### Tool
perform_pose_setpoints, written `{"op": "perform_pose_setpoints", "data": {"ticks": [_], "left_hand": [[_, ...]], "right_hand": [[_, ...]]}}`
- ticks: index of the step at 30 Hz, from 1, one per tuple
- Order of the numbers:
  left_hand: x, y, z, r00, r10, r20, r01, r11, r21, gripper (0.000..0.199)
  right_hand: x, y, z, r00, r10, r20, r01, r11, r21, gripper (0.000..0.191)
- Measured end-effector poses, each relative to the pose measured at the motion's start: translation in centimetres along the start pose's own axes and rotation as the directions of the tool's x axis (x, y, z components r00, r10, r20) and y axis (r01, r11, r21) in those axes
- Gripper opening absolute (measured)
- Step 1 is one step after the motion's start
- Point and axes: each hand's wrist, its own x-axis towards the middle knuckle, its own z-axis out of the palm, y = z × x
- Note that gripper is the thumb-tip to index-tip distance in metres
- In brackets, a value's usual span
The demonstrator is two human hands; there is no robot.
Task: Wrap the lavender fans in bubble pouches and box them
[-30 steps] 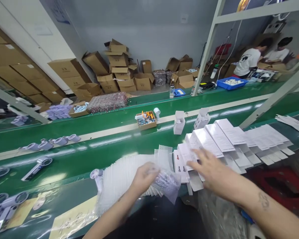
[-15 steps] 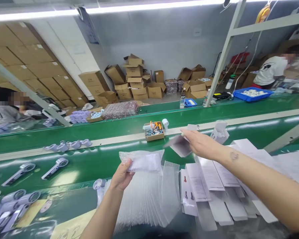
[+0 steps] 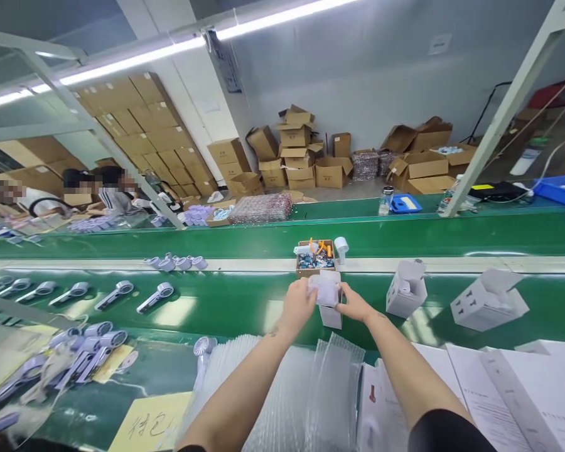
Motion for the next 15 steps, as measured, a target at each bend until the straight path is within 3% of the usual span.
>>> {"op": "perform_pose_setpoints", "data": {"ticks": [4, 8, 11, 13, 15], "left_hand": [[2.2, 3.5, 1.1, 0.983, -0.066, 0.17, 0.008, 0.946, 0.324, 0.019], [3.2, 6.4, 2.9, 0.931, -0.108, 0.348, -0.03, 0.929, 0.37, 0.032], [1.9, 6.2, 3.2, 0.94, 0.061, 0.335, -0.168, 0.938, 0.302, 0.04], [0.6, 5.3, 3.2, 0.922, 0.189, 0.339, -0.293, 0.911, 0.29, 0.039], [-0.2, 4.4, 3.3, 0.895, 0.215, 0.391, -0.349, 0.884, 0.311, 0.037]], "right_hand": [[0.2, 0.5, -0.1, 0.999, 0.001, 0.035, -0.004, 0.997, 0.08, 0.051], [0.9, -0.2, 0.7, 1.0, -0.021, 0.017, 0.02, 0.994, 0.106, 0.052], [0.5, 0.3, 1.4, 0.997, 0.047, -0.056, -0.041, 0.993, 0.113, 0.054], [-0.2, 1.1, 1.5, 0.988, 0.108, -0.113, -0.093, 0.988, 0.126, 0.068], [-1.1, 1.8, 1.5, 0.978, 0.146, -0.151, -0.123, 0.981, 0.151, 0.079]]}}
